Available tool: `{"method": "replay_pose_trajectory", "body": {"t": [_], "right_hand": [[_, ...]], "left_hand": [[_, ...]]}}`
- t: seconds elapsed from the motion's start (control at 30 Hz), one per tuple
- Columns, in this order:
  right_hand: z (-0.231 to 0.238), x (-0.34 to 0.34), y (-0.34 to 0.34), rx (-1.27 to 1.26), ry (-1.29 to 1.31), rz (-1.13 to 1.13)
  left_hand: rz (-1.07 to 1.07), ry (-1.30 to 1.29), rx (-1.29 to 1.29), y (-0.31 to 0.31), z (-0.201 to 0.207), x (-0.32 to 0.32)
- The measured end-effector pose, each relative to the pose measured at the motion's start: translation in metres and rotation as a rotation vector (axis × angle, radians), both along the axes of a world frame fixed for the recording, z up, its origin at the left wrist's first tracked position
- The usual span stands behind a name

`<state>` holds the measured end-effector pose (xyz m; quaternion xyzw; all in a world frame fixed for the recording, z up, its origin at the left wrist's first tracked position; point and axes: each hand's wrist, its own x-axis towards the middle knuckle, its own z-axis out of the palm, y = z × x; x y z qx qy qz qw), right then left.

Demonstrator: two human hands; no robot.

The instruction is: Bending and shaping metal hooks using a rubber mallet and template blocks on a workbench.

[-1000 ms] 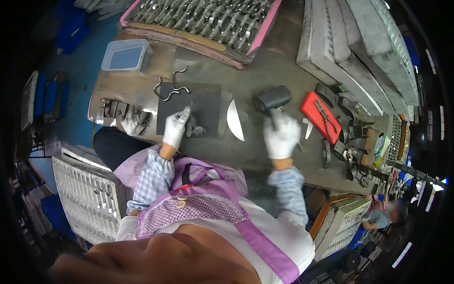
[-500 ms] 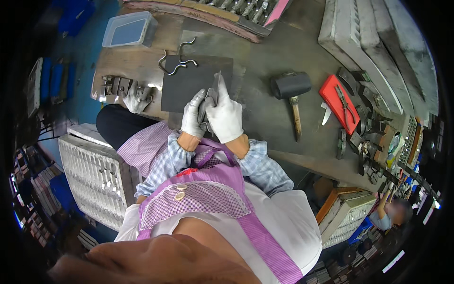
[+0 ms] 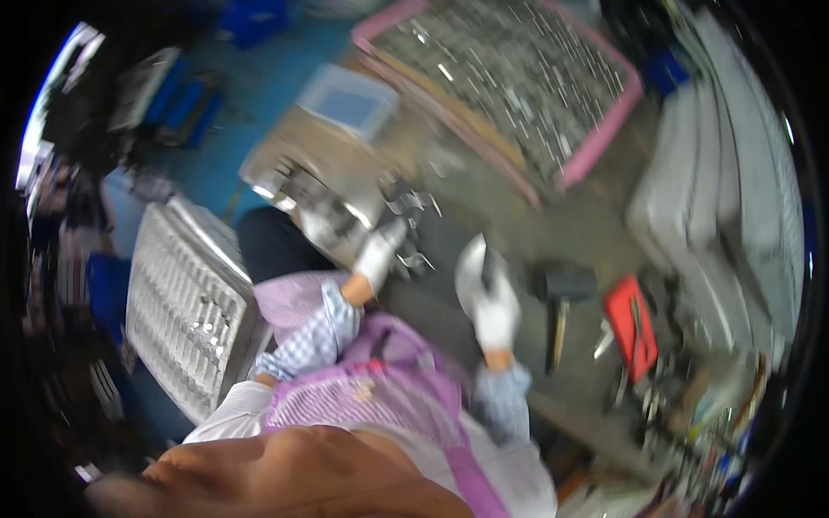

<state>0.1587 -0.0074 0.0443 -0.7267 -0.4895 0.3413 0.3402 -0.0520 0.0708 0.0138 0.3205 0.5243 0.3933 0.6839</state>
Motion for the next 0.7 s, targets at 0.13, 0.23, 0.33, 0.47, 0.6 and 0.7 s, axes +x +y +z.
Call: {"method": "replay_pose_trajectory", "body": {"t": [0.13,0.23,0.33,0.47,0.6,0.7], "right_hand": [[0.025,0.087,-0.067,0.34,-0.315,-0.47],[-0.028,0.134,-0.115,0.252,-1.144,-0.121],[-0.11,0.191,-0.108,0.066,-0.8,-0.084],[-0.011,0.107,-0.011,-0.062,0.219,-0.289],[0.143,0.041,0.048,0.316,0.08,0.828],[0.072,0.075,0.043,0.045,0.599,0.273]], "left_hand": [[-0.308,0.205,0.004,0.001,-0.005,-0.043],[-0.434,0.228,-0.007,0.002,-0.003,-0.066],[-0.265,1.039,0.736,-0.016,0.04,-0.06],[-0.167,0.922,1.169,0.001,0.045,-0.038],[-0.521,1.071,0.674,0.014,-0.016,-0.014],[-0.517,1.075,0.699,0.02,-0.004,-0.014]]}}
